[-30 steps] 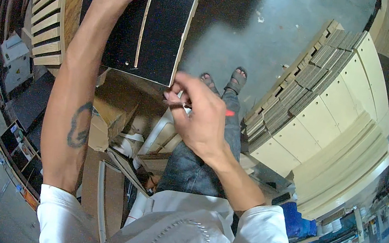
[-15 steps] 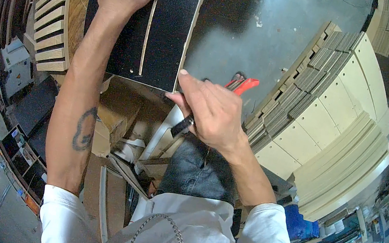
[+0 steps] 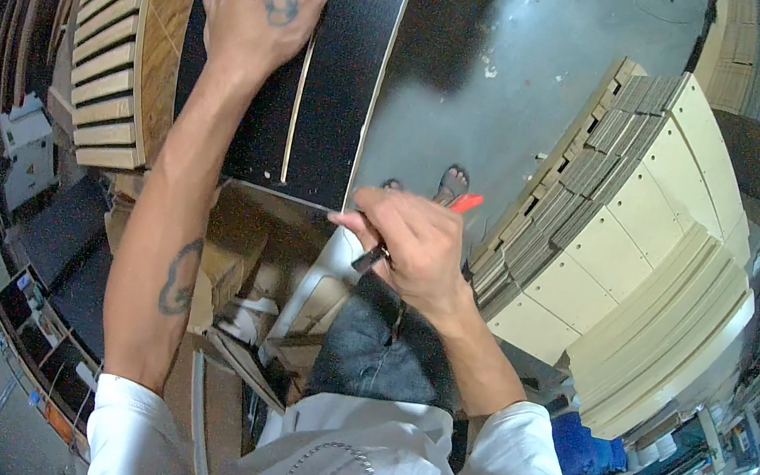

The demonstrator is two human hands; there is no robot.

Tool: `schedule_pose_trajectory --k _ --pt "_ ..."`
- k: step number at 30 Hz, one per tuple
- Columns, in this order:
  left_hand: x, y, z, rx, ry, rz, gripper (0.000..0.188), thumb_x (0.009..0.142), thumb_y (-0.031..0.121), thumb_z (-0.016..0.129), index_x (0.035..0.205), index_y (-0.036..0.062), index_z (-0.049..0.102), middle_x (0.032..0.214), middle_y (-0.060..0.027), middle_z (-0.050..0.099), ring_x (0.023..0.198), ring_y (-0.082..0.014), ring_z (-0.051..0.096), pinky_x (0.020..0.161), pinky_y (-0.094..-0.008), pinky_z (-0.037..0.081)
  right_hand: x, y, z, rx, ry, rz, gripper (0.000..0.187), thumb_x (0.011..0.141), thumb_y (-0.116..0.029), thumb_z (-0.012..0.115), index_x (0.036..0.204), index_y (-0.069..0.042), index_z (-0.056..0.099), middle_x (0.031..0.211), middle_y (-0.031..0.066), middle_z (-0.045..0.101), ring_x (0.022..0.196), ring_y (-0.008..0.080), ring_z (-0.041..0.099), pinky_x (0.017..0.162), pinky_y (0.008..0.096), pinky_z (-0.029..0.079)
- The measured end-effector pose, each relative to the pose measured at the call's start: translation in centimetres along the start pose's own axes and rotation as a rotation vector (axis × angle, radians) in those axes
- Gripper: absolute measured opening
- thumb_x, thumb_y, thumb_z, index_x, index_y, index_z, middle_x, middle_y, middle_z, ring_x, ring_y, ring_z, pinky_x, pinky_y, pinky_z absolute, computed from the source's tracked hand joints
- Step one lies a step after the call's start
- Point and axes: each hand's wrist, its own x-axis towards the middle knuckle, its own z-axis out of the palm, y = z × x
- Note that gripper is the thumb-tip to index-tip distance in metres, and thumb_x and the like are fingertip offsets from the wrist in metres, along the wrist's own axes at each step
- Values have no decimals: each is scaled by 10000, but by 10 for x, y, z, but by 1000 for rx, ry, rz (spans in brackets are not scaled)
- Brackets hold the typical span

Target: The person scrapers residue from the edge and face of a black wooden panel and a light-colored wooden frame component using a handheld blade.

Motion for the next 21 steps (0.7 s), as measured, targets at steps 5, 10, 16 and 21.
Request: schedule_pose_trajectory --k 5,10,16,21 --pt "-2 -10 2 -76 14 189 603 1039 516 488 1515 146 505 1593 -128 450 1499 -362 357 1189 -695 165 -20 7 -15 210 -17 636 257 878 -63 804 1095 13 688 862 46 728 706 121 678 653 283 543" --pt "-5 -2 -18 -157 -256 561 601 1021 488 538 1558 233 452 1651 -29 373 1535 -264 312 1182 -720 153 -113 74 -48 1016 -56 1422 529 918 -196 793 1369 -35 567 968 84 677 712 132 612 620 255 507" --pt "19 32 -26 -106 -392 401 661 1004 413 586 1598 215 375 1700 -76 242 1544 -400 225 1112 -814 147 -161 114 -45 1271 98 1406 441 1017 -222 673 1390 -38 530 887 78 665 688 135 602 616 267 501" --pt "51 42 -17 -48 -423 304 707 987 298 562 1622 105 316 1696 -121 256 1556 -398 207 1161 -717 169 -118 145 -54 1264 -116 1274 293 1093 -235 535 1300 -29 557 796 67 636 677 167 635 623 294 530"
